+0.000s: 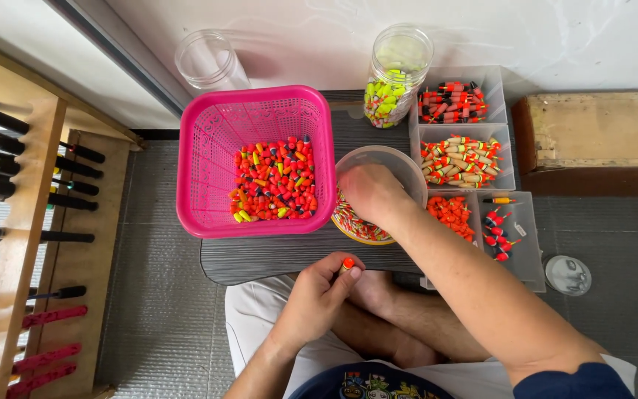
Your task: The person assembles small fishing lures by hand, picking up small cylindrical components and inserting colorful plastic pieces into them. The person handles the components one at a time, repeatedly picking parts from a clear container and inserting them into the lure bodies held in the other hand.
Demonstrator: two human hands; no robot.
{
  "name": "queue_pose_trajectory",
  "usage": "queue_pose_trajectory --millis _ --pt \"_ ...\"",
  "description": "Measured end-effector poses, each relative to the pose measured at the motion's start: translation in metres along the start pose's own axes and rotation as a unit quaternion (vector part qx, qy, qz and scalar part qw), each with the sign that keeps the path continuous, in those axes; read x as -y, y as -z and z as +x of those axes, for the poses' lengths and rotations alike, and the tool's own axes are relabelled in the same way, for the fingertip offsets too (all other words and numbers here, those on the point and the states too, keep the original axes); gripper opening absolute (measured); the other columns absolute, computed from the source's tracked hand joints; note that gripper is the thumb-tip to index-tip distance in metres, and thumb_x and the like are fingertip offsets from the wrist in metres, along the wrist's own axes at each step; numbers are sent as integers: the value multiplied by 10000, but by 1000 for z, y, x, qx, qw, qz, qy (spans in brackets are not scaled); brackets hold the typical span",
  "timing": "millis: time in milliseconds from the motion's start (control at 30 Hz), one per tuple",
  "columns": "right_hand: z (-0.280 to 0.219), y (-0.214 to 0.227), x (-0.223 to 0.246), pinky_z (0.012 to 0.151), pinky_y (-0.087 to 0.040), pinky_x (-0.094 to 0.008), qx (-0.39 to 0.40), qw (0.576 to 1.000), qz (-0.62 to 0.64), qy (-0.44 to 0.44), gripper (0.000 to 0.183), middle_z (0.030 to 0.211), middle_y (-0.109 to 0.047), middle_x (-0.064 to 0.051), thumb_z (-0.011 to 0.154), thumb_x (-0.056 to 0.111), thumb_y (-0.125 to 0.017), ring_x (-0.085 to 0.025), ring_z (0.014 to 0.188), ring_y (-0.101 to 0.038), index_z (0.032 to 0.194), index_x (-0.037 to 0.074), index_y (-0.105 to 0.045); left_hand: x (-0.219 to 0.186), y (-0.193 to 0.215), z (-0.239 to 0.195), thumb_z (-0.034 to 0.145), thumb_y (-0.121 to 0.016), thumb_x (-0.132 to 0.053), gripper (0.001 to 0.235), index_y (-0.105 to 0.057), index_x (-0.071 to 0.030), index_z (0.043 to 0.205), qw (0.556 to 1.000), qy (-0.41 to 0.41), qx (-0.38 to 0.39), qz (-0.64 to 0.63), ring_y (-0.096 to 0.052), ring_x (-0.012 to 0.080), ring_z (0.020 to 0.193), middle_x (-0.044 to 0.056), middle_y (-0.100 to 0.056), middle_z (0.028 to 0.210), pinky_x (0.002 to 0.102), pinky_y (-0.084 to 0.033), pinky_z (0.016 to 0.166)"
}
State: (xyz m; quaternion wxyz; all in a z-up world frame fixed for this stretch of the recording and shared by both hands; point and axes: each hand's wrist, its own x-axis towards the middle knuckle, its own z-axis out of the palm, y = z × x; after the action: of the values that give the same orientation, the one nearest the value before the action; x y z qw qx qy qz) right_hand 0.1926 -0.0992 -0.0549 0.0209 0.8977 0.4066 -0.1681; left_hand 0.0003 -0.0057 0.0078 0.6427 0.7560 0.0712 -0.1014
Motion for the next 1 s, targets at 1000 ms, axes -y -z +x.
queue_pose_trajectory --millis 1000 --pt "-91 38 -15 533 -542 -333 -333 883 330 -16 103 753 -669 -159 847 -7 -638 -299 648 -662 877 29 -730 15 -15 28 928 -564 -108 138 -686 -52 959 998 4 -51 -43 -608 146 561 99 -705 675 282 -543 564"
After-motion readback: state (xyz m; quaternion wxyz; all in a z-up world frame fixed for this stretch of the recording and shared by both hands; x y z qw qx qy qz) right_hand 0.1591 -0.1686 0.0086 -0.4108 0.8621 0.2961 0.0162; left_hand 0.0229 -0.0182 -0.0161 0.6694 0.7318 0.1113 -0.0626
